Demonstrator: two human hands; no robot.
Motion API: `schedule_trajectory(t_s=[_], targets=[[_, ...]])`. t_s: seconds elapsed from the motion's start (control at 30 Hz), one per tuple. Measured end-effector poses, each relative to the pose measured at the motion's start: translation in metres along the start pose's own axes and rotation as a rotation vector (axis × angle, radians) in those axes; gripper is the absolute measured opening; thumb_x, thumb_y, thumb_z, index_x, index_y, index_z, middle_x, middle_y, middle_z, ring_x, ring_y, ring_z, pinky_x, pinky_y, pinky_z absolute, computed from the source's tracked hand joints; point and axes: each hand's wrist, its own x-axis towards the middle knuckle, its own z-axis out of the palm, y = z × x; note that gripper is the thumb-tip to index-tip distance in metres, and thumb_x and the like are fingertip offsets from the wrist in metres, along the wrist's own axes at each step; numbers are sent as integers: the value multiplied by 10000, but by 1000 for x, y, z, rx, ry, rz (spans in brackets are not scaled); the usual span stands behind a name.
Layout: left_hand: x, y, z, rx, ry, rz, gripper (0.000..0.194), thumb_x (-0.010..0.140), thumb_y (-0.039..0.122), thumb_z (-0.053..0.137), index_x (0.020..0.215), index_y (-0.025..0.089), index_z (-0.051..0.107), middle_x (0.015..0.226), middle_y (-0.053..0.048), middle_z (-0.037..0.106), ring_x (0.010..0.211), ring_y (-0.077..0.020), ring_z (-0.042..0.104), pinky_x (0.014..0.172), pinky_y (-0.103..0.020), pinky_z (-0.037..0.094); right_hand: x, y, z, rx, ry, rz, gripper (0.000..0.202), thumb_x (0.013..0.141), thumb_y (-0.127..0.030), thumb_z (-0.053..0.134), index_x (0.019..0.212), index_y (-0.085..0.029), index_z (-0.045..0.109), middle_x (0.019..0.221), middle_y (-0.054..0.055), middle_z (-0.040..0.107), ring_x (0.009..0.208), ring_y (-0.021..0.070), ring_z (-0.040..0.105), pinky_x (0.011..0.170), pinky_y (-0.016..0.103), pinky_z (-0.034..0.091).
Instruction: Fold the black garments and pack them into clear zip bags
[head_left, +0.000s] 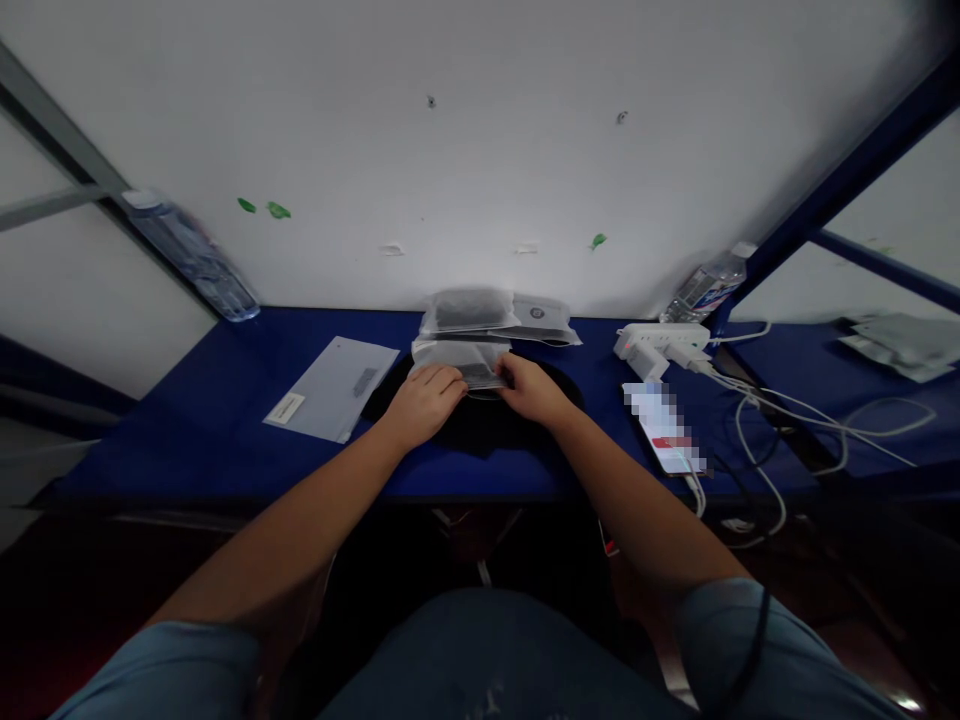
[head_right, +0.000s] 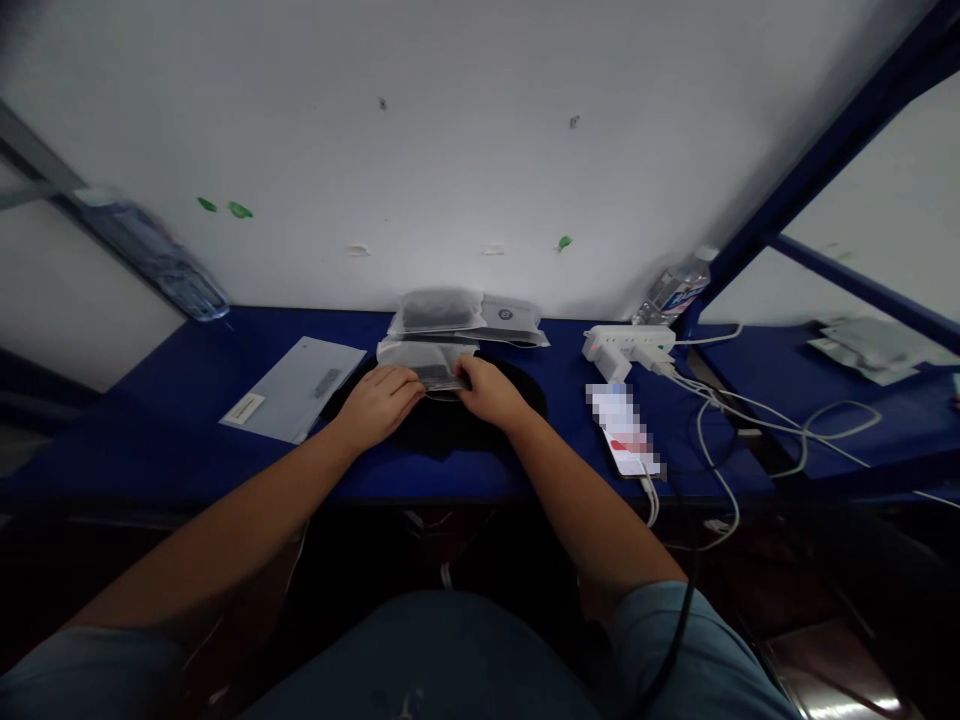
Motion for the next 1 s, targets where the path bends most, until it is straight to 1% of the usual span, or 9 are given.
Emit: schedule_trajectory(t_s=[0.17, 0.27, 0.37, 0.53, 0.63, 0.73, 0.83, 0.93, 1.0], targets=[[1, 2, 0, 15, -7, 1, 192, 1014, 219, 506, 947, 183, 682, 951, -72, 690, 912, -221, 634, 829, -379, 493, -3, -5, -2, -125, -27, -49, 210, 785, -162, 634, 973, -211, 553, 918, 41, 664, 784, 200, 599, 686, 299, 449], [2, 4, 1, -2, -7, 38, 176, 1009, 207, 511, 967, 171, 678, 961, -76, 689, 920, -223, 627, 827, -374, 493, -1, -17, -1, -341, -22, 39, 166, 787, -121, 624, 915, -216, 577, 907, 75, 689, 784, 227, 624, 646, 309, 430], [3, 5, 3, -44, -9, 47, 179, 1008, 202, 507, 970, 165, 678, 969, -84, 687, 925, -223, 626, 838, -380, 495, 3, -32, 0, -523, -46, 150, 119, 857, -123, 560, 924, -208, 607, 929, 104, 708, 781, 233, 649, 639, 311, 417], [3, 4, 5, -49, -15, 21, 181, 1010, 209, 503, 967, 164, 673, 971, -90, 681, 926, -226, 628, 846, -386, 499, 5, -41, 0, -599, -136, 213, 153, 917, -175, 509, 1018, -186, 623, 988, 113, 703, 843, 252, 657, 718, 329, 437], [2, 4, 4, -17, -20, 7, 172, 1008, 208, 506, 976, 170, 671, 973, -88, 679, 926, -227, 628, 847, -386, 499, 0, -37, -3, -575, -73, 114, 201, 903, -268, 580, 1071, -163, 617, 1067, 142, 670, 959, 290, 615, 812, 369, 444], [1, 4, 4, 19, -4, -18, 162, 1002, 214, 516, 980, 173, 671, 976, -86, 679, 927, -233, 626, 853, -389, 495, -5, -34, -5, -541, 6, -133, 364, 874, -361, 662, 1166, -153, 599, 1182, 163, 613, 1079, 319, 535, 923, 418, 409], [2, 5, 4, 57, 15, -30, 161, 995, 222, 522, 998, 166, 673, 994, -95, 682, 925, -246, 623, 848, -399, 490, -5, -37, -3, -561, -31, -331, 349, 885, -378, 679, 1160, -175, 607, 1168, 139, 612, 1061, 310, 506, 920, 432, 378], [3, 6, 4, 73, 17, -32, 168, 989, 213, 517, 1012, 161, 675, 1005, -104, 687, 925, -255, 619, 855, -411, 483, 0, -40, 4, -631, -20, -340, 181, 940, -311, 615, 1061, -177, 630, 1056, 120, 640, 984, 292, 503, 858, 423, 366], [3, 6, 4, 80, 16, -39, 172, 986, 208, 514, 1006, 161, 677, 1003, -107, 686, 921, -257, 617, 856, -413, 481, 3, -39, 10, -653, 6, -347, 134, 980, -262, 545, 1011, -173, 640, 1000, 113, 650, 943, 276, 500, 832, 410, 363]])
